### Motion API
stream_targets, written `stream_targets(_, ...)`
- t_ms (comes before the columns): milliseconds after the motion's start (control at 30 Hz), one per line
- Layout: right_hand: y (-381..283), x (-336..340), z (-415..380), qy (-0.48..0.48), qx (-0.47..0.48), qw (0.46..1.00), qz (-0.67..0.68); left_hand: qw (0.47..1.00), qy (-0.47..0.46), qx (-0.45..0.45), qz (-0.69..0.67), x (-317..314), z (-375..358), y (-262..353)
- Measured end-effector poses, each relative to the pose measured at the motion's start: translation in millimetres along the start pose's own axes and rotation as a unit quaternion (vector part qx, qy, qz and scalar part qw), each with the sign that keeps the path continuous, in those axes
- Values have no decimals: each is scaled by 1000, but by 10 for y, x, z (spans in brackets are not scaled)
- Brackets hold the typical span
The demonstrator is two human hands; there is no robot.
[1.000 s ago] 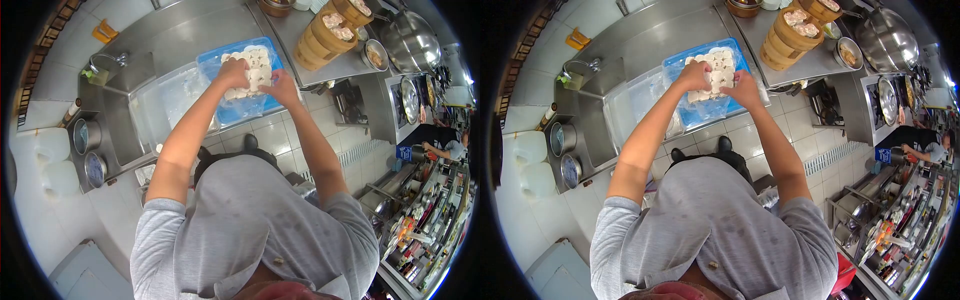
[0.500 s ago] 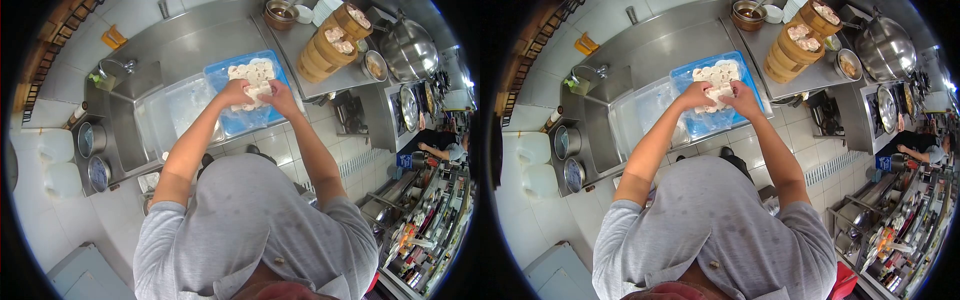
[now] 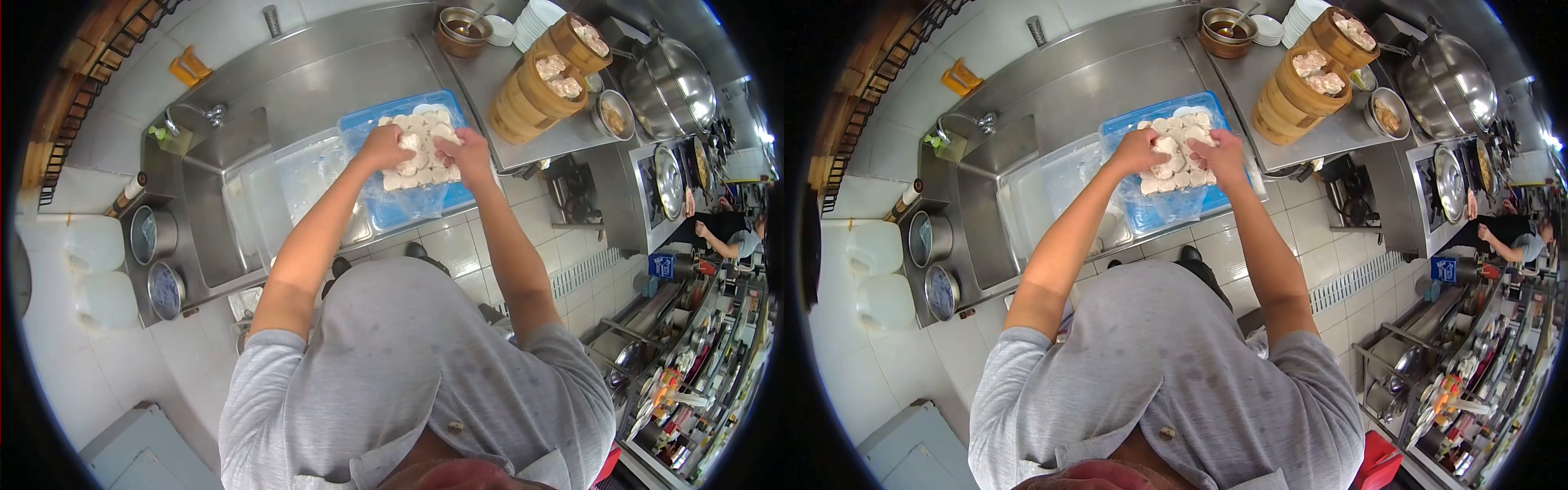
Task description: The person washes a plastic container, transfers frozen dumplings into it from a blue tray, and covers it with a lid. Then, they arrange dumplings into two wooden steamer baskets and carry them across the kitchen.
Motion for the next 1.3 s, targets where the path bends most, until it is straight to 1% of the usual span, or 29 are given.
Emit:
stream_targets(33, 67, 23, -2, 9, -53, 995, 84, 998, 48, -33, 35, 32, 5, 24)
stream_targets(67, 102, 34, -2, -6, -78, 991, 111, 988, 123, -65, 63, 70, -36, 39)
stream_targets(133, 55, -5, -54, -36, -133, 977, 166, 947, 270, -125, 119, 299, -439, 349)
stream_targets(200, -56, -196, -145, -114, -159, 960, 200, 975, 139, -173, -25, 396, -629, 519)
stream_targets(233, -133, -316, -192, -155, -171, 948, 218, 973, 74, -193, -98, 455, -711, 576)
stream_targets(333, -345, -688, -350, -210, -211, 929, 218, 984, -24, -172, -45, 596, -874, 499)
stream_targets(433, -577, -935, -402, -277, -86, 954, 72, 993, -19, -80, -90, 827, -984, 139)
stream_targets(467, -717, -995, -431, -285, -13, 958, -2, 990, -22, -69, -118, 873, -1018, 21)
stream_targets(567, -756, -1177, -455, -322, 92, 942, 6, 994, -51, -25, -92, 1056, -1317, -82)
stream_targets(600, -745, -1237, -485, -344, 59, 937, 32, 994, -64, -22, -82, 1105, -1423, -91)
stream_targets(700, -717, -1406, -546, -387, 33, 921, 32, 977, -118, -16, -174, 1058, -1513, -392)
stream_targets(800, -602, -1549, -614, -397, -27, 915, 67, 958, -155, 20, -242, 1046, -1646, -610)
stream_targets(900, -248, -1687, -703, -415, -100, 891, 153, 924, -176, 18, -339, 915, -1738, -857)
stream_targets(1000, -41, -1794, -812, -399, -168, 860, 269, 890, -212, 25, -402, 840, -1842, -1002)
stream_targets(1100, 45, -1874, -891, -385, -204, 822, 367, 864, -218, 28, -454, 842, -1915, -1036)
stream_targets(1200, -61, -1841, -888, -286, -218, 816, 453, 858, -162, 36, -485, 946, -1983, -1099)
stream_targets(1267, -127, -1749, -784, -336, -117, 887, 293, 942, -76, 59, -321, 906, -1898, -1350)
stream_targets(1300, -160, -1719, -740, -358, -65, 908, 208, 969, -31, 68, -234, 892, -1867, -1428)
Point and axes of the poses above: each hand's wrist, its own z-axis towards the middle knuckle, its own x-axis out of the back of the hand, y = z × x, the point moved 6 cm from there along z, towards the middle knuckle, and after that the axes turned 14 degrees about x, right-handed, at the moved point
